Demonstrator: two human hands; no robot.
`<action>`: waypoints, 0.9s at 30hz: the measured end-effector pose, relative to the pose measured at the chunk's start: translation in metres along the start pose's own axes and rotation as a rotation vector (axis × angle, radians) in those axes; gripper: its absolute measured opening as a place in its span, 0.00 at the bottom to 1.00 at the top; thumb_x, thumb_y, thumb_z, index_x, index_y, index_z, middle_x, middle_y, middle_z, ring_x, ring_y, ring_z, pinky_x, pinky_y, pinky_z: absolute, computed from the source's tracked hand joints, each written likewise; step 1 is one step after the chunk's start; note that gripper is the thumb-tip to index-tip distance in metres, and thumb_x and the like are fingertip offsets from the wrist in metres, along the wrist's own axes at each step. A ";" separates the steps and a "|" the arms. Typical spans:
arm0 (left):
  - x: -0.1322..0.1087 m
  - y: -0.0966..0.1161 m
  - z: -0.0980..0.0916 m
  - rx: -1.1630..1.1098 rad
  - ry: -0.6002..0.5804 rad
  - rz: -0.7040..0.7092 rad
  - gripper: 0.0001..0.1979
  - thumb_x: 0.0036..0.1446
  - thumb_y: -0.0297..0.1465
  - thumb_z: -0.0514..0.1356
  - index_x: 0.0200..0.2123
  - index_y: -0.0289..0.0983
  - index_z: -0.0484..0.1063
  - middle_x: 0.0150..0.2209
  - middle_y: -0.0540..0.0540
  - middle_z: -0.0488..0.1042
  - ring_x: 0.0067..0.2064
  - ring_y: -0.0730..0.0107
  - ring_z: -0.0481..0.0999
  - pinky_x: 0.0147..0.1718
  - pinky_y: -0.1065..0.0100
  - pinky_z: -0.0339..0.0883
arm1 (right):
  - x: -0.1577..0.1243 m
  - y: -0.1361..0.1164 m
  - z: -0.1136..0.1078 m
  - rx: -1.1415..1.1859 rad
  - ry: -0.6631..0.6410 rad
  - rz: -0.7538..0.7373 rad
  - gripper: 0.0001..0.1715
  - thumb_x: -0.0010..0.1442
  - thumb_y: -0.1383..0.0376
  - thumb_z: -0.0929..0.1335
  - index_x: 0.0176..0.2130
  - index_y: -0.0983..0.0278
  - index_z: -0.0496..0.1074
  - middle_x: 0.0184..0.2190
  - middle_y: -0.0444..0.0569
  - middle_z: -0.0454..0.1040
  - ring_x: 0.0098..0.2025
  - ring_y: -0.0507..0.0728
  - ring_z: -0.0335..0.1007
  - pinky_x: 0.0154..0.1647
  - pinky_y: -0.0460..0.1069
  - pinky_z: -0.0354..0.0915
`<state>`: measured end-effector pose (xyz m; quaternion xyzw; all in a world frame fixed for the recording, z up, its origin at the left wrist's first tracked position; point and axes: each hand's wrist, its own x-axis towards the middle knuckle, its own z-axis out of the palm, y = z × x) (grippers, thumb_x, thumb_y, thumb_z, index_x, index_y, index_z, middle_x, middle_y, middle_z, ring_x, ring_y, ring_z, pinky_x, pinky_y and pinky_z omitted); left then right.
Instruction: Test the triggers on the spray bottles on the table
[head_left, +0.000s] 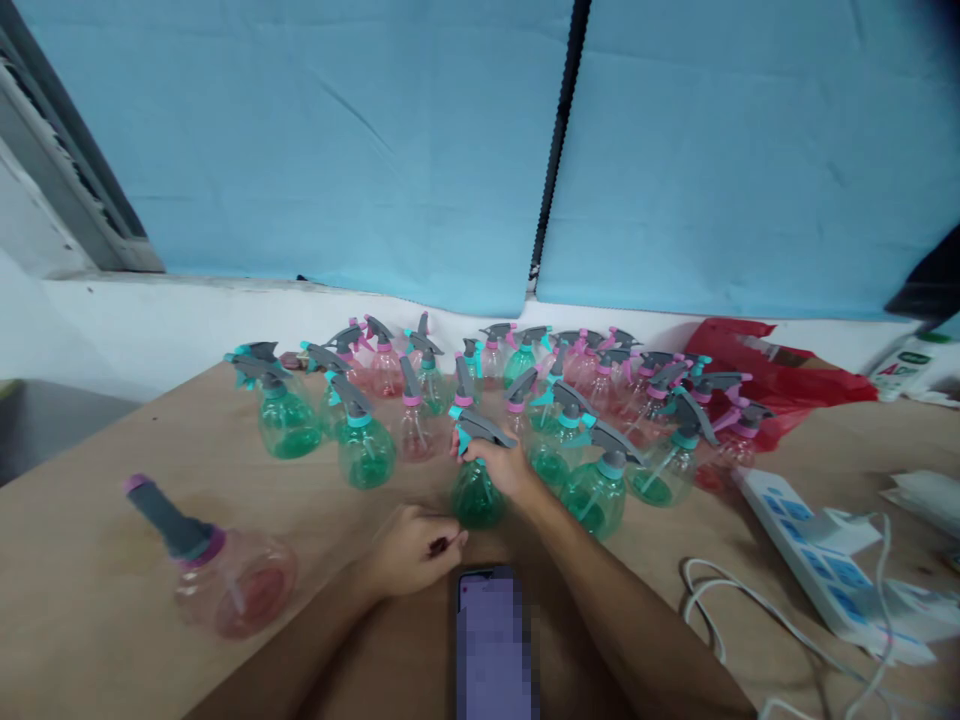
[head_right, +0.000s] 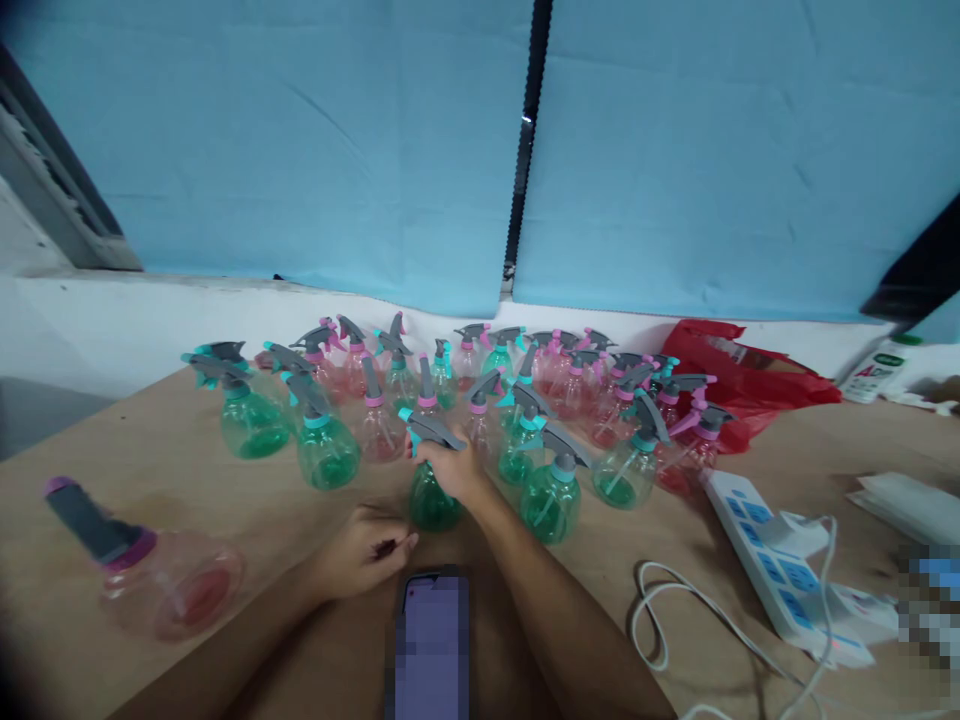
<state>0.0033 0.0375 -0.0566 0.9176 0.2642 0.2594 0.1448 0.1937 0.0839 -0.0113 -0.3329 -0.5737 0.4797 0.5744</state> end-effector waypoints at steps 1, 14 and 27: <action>0.000 0.000 0.000 0.001 0.000 -0.001 0.21 0.68 0.31 0.55 0.20 0.37 0.58 0.18 0.57 0.53 0.21 0.77 0.56 0.25 0.70 0.48 | 0.000 -0.001 0.001 0.000 0.005 0.006 0.10 0.46 0.64 0.66 0.27 0.59 0.78 0.27 0.43 0.78 0.31 0.56 0.73 0.40 0.50 0.69; -0.001 -0.002 0.002 0.021 0.012 0.015 0.22 0.69 0.32 0.55 0.20 0.37 0.58 0.17 0.56 0.55 0.21 0.76 0.57 0.25 0.69 0.48 | -0.001 -0.016 0.007 0.089 -0.034 0.047 0.17 0.45 0.63 0.67 0.34 0.62 0.81 0.24 0.43 0.78 0.21 0.54 0.73 0.27 0.48 0.70; -0.001 -0.002 0.002 0.015 0.009 0.031 0.21 0.69 0.30 0.54 0.22 0.37 0.56 0.18 0.57 0.54 0.21 0.77 0.58 0.25 0.70 0.48 | 0.001 -0.014 0.009 0.064 -0.011 0.074 0.11 0.46 0.60 0.68 0.29 0.61 0.77 0.23 0.43 0.75 0.22 0.54 0.72 0.26 0.48 0.69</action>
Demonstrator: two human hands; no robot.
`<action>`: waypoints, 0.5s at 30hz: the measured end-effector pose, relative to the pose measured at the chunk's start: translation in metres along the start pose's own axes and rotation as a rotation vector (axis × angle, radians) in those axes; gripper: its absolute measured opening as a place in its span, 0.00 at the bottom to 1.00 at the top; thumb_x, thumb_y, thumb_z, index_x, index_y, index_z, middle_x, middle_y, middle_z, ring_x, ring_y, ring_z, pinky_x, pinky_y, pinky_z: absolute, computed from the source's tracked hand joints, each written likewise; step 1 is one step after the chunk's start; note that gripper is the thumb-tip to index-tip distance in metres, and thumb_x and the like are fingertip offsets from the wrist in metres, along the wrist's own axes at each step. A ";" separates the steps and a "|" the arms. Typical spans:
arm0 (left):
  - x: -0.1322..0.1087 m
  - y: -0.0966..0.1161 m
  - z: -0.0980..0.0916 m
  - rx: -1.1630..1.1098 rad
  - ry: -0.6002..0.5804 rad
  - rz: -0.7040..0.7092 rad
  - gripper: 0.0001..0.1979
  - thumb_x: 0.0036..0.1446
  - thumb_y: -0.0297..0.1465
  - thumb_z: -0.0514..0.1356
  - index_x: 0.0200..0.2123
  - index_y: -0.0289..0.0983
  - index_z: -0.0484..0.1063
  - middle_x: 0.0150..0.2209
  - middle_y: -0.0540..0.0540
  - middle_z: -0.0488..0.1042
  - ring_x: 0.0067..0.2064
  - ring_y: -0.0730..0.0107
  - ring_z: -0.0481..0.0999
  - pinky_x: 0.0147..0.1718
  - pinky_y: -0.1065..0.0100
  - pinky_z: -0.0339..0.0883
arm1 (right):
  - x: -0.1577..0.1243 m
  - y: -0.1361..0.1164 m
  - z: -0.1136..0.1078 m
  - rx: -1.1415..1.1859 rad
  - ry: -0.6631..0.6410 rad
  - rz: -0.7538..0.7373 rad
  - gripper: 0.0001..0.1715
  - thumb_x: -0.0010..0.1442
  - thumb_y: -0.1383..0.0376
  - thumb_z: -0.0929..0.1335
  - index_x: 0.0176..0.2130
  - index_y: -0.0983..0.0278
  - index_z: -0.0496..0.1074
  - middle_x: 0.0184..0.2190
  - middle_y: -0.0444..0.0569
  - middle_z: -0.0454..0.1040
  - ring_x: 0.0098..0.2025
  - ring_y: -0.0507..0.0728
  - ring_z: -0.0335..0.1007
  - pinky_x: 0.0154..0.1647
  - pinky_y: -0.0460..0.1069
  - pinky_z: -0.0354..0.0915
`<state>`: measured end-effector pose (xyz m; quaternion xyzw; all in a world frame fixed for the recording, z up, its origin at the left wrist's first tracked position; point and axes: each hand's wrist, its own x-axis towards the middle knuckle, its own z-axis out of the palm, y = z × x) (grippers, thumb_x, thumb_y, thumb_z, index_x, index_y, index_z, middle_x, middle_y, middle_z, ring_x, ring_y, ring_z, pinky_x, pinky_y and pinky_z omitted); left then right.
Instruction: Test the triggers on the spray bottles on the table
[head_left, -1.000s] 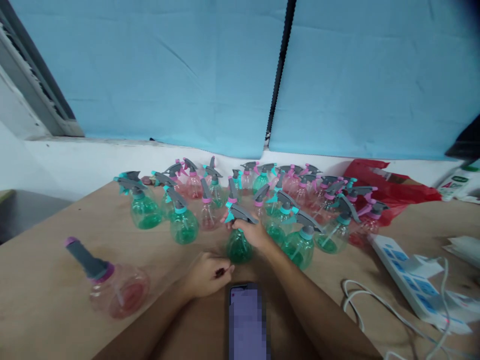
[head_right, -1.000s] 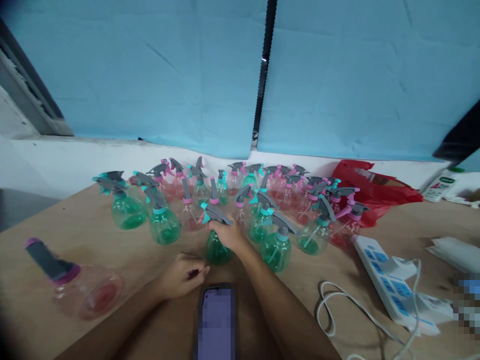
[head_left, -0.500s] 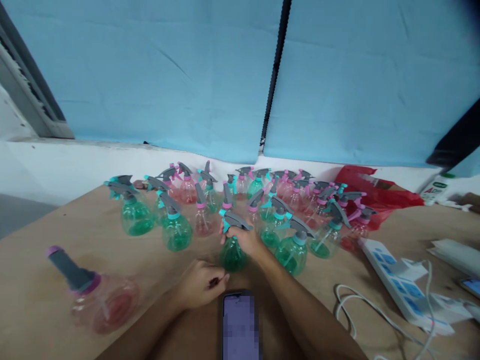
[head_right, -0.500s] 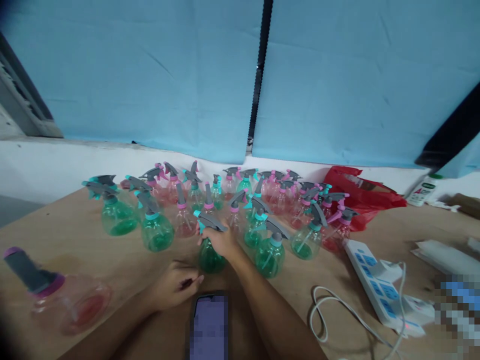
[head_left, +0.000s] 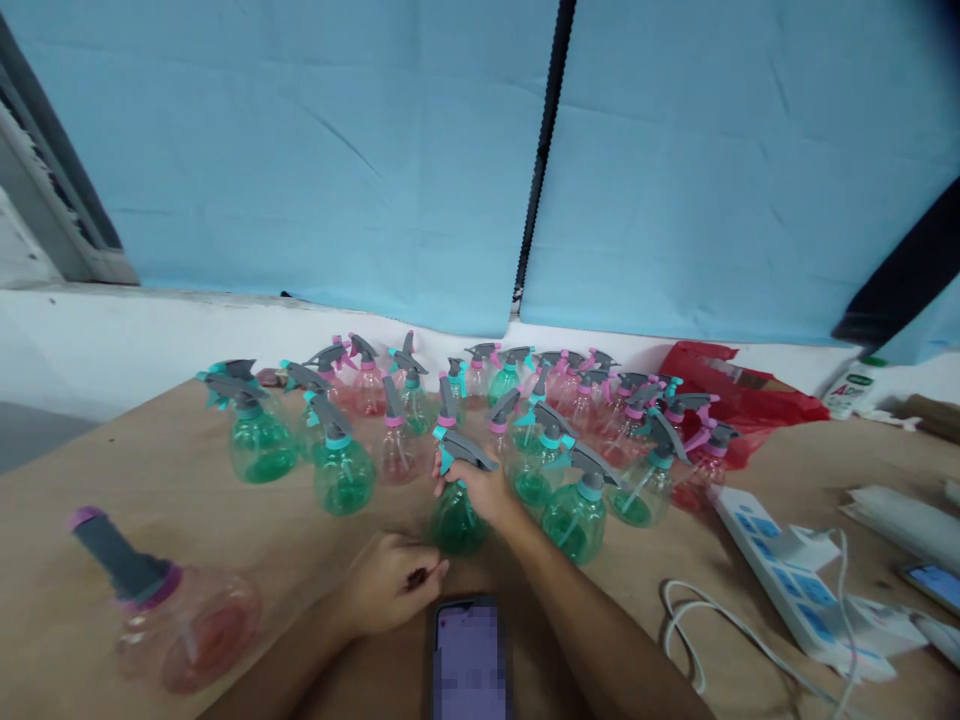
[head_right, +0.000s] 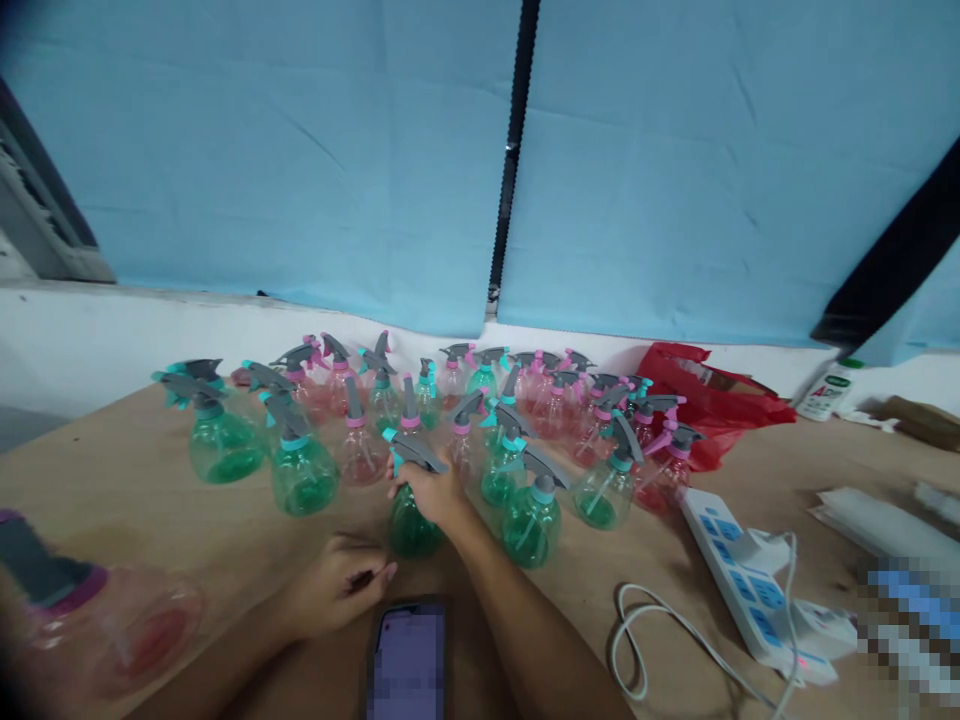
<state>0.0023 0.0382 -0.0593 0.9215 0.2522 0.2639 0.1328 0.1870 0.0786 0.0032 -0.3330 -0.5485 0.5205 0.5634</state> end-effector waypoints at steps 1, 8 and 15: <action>0.000 0.000 0.000 0.000 -0.001 0.003 0.21 0.69 0.30 0.54 0.22 0.37 0.57 0.18 0.57 0.54 0.21 0.77 0.58 0.25 0.70 0.48 | 0.000 -0.001 0.000 -0.013 -0.013 -0.008 0.11 0.46 0.59 0.68 0.30 0.61 0.77 0.22 0.43 0.75 0.22 0.54 0.72 0.27 0.48 0.69; 0.000 0.002 0.000 0.015 0.001 -0.010 0.21 0.69 0.31 0.54 0.22 0.37 0.58 0.18 0.57 0.54 0.21 0.77 0.57 0.25 0.70 0.48 | 0.001 0.002 -0.003 -0.063 -0.111 -0.123 0.16 0.52 0.59 0.67 0.38 0.59 0.80 0.24 0.41 0.76 0.21 0.52 0.70 0.31 0.49 0.69; -0.001 0.002 -0.001 -0.004 -0.006 -0.009 0.21 0.69 0.31 0.55 0.22 0.37 0.57 0.18 0.57 0.54 0.21 0.77 0.57 0.24 0.70 0.47 | 0.001 0.007 -0.003 -0.018 -0.038 -0.036 0.12 0.50 0.60 0.68 0.32 0.61 0.80 0.24 0.44 0.76 0.23 0.55 0.73 0.27 0.50 0.69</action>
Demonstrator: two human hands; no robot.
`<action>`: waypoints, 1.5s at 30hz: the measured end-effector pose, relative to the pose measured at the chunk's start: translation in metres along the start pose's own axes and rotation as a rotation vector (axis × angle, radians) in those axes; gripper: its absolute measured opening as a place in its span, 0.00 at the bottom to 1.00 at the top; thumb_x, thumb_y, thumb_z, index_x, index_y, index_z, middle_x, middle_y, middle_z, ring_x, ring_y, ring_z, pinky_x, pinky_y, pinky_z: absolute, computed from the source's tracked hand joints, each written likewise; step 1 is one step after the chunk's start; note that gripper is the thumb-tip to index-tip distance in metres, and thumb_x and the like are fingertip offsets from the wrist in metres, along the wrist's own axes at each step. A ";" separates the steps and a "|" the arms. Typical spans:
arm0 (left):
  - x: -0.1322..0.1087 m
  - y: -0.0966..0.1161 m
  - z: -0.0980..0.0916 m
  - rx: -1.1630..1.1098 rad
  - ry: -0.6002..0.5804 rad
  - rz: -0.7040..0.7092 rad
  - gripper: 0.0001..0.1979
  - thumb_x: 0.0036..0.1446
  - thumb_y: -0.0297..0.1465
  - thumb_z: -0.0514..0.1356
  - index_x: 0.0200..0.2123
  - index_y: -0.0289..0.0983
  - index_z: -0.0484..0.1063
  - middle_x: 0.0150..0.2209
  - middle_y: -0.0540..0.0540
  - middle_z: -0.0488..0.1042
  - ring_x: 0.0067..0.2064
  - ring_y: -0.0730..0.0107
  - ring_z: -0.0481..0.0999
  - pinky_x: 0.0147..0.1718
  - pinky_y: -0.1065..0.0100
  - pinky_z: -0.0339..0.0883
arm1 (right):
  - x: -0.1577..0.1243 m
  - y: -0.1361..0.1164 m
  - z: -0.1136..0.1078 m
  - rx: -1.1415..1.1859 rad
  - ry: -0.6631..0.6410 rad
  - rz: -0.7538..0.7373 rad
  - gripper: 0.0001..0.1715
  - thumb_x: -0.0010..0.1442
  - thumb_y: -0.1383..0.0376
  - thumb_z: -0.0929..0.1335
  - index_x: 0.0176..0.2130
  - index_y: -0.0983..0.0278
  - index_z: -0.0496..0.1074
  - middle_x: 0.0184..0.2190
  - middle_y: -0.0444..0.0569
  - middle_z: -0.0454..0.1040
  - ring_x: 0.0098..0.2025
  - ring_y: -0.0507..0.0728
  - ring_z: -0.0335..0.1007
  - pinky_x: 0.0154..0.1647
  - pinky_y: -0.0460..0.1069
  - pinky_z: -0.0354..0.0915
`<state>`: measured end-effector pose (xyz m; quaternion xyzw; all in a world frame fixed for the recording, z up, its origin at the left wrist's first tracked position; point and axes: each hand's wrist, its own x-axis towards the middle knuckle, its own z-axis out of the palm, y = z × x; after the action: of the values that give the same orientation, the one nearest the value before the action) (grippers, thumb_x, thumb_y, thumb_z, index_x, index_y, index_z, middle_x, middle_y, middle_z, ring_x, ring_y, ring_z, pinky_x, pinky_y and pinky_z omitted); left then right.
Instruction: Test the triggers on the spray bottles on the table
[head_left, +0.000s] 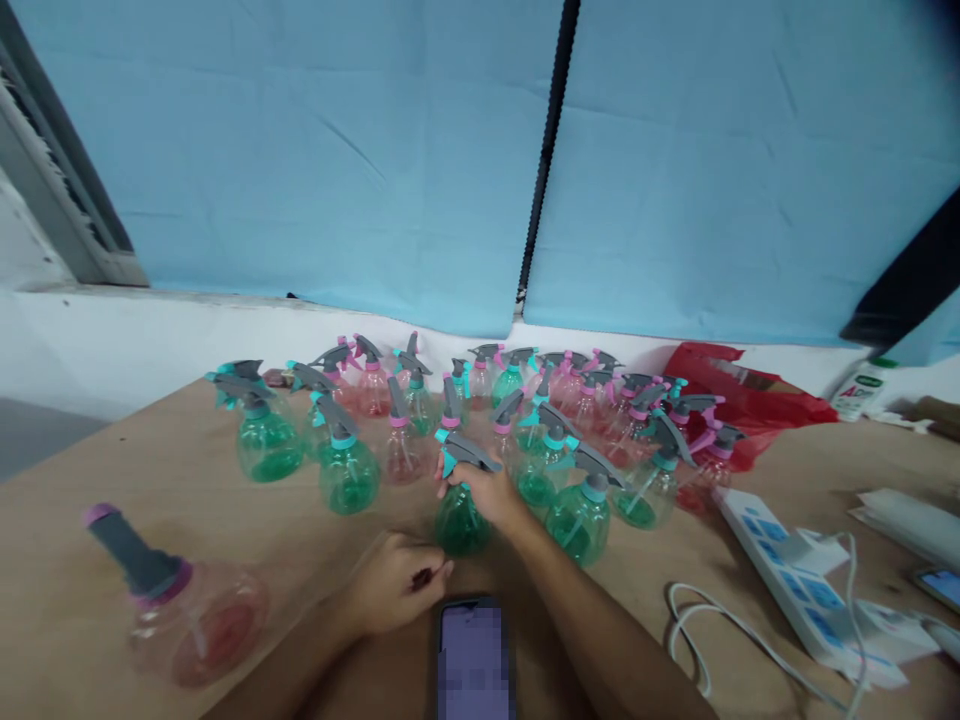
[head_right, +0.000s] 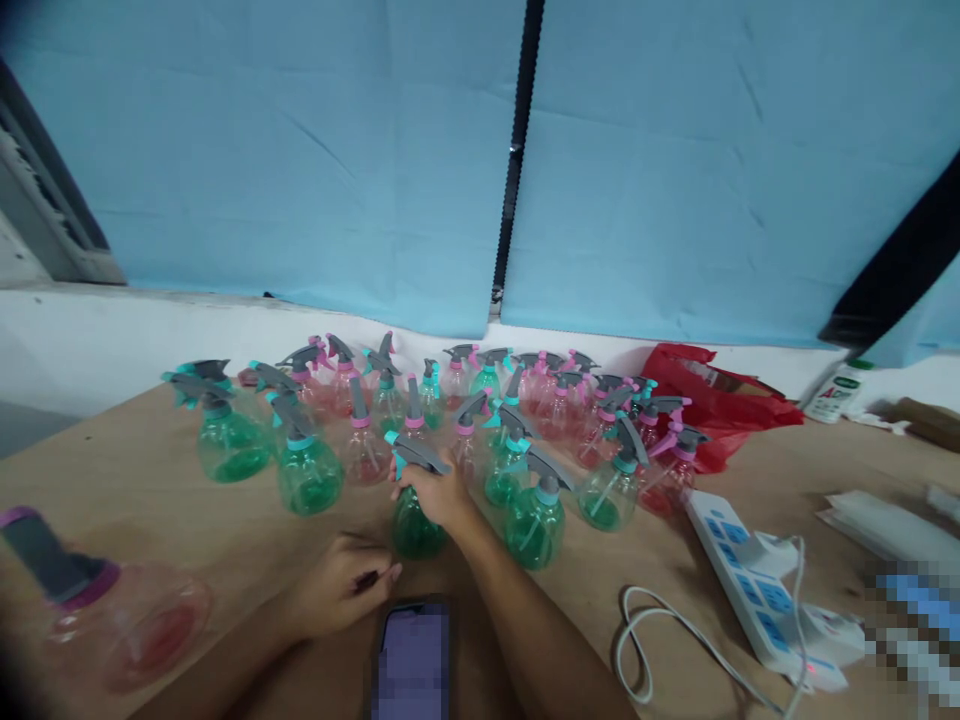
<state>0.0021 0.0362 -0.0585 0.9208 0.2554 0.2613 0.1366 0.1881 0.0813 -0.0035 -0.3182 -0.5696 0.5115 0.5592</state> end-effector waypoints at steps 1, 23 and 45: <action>0.000 0.000 0.000 0.003 -0.001 0.002 0.20 0.69 0.31 0.55 0.22 0.37 0.57 0.18 0.57 0.54 0.21 0.77 0.57 0.24 0.70 0.47 | 0.000 -0.001 0.000 -0.007 0.001 -0.002 0.12 0.50 0.59 0.69 0.33 0.61 0.80 0.24 0.44 0.76 0.24 0.55 0.73 0.27 0.50 0.69; 0.000 -0.001 -0.002 0.045 0.011 0.004 0.21 0.68 0.31 0.55 0.21 0.38 0.58 0.18 0.56 0.56 0.21 0.76 0.57 0.25 0.70 0.49 | -0.004 0.013 -0.001 -0.075 0.051 -0.182 0.14 0.58 0.60 0.69 0.44 0.58 0.77 0.30 0.43 0.77 0.26 0.55 0.72 0.35 0.51 0.72; -0.004 -0.007 0.007 -0.091 -0.052 -0.085 0.14 0.65 0.32 0.58 0.26 0.37 0.71 0.23 0.50 0.71 0.27 0.71 0.68 0.30 0.71 0.63 | 0.008 -0.055 0.091 -0.526 0.044 -0.409 0.19 0.70 0.52 0.67 0.32 0.60 0.73 0.32 0.45 0.68 0.38 0.55 0.66 0.41 0.50 0.65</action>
<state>-0.0001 0.0390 -0.0690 0.9084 0.2786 0.2424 0.1960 0.1109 0.0529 0.0643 -0.3419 -0.7219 0.2168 0.5612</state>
